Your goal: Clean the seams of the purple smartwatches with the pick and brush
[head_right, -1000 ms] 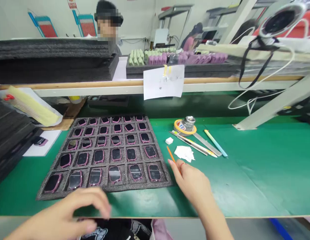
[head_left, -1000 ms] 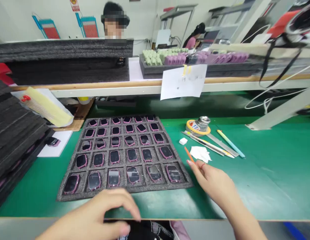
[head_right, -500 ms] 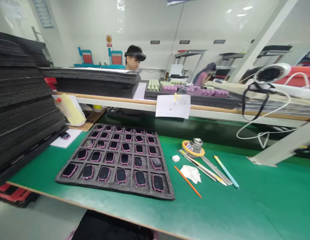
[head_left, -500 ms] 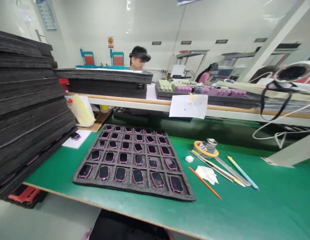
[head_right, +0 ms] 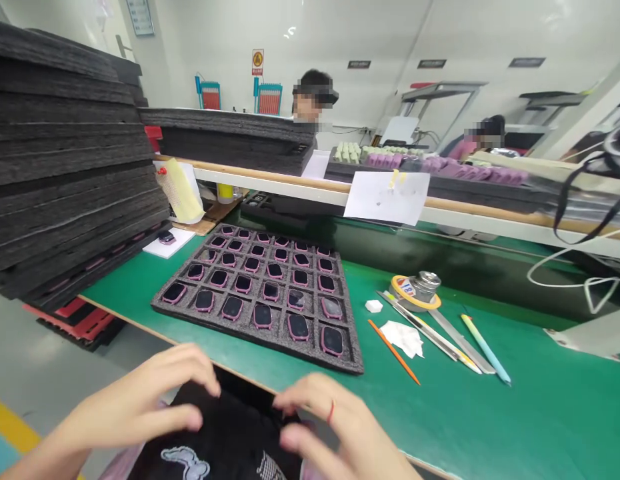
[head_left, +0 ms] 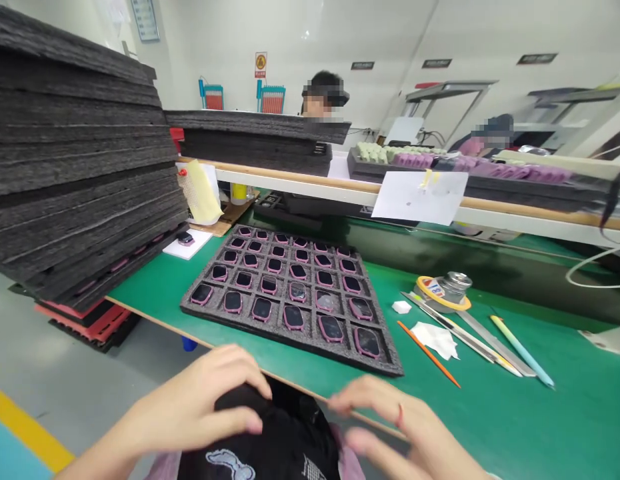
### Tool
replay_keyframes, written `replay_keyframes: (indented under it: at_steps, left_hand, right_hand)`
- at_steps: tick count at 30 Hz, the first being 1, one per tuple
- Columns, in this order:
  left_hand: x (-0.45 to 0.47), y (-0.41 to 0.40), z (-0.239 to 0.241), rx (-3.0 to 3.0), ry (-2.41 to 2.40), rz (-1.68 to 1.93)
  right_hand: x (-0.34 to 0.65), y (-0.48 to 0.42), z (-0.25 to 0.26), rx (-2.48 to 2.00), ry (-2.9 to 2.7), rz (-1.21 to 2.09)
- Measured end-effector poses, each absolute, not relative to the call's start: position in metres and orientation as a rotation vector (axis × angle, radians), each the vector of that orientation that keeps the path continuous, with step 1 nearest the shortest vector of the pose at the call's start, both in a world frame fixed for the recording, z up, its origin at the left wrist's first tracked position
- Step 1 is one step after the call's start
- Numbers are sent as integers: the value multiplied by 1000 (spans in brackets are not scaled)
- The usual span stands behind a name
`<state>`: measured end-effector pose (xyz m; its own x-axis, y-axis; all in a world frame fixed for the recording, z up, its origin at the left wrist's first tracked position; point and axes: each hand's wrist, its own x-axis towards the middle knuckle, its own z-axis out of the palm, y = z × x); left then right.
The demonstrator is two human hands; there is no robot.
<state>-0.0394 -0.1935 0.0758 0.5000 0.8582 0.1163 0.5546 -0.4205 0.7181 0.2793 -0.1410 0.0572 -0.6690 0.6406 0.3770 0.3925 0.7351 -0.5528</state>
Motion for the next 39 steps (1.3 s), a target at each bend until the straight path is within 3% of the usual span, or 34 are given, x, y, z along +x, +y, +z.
replay_keyframes:
  at_steps: [4,14,28,33,35,37,39]
  left_hand:
    - [-36,-145,47,2404,1488,740]
    - [-28,-71,14,2538,1778,745]
    - [-39,-7,28,2508,1692,522]
    - [-25,-20,39,2487,1689,640]
    - [-7,-47,41,2551,1572,893]
    - [16,-82,35,2606,1161,988]
    - [40,-114,16,2634,632,690]
  right_hand:
    - [296,-91,32,-1188,-2356,201]
    - [309,-33,39,-1371,-2469,363]
    - [292,3,49,-1364,-2487,374]
    - [279,3,46,-1330,-2538,465]
    - [279,2,43,-1313,-2543,443]
    - [280,-1,42,-1269,-2541,380]
    - [280,-3,42,-1213,-2552,325]
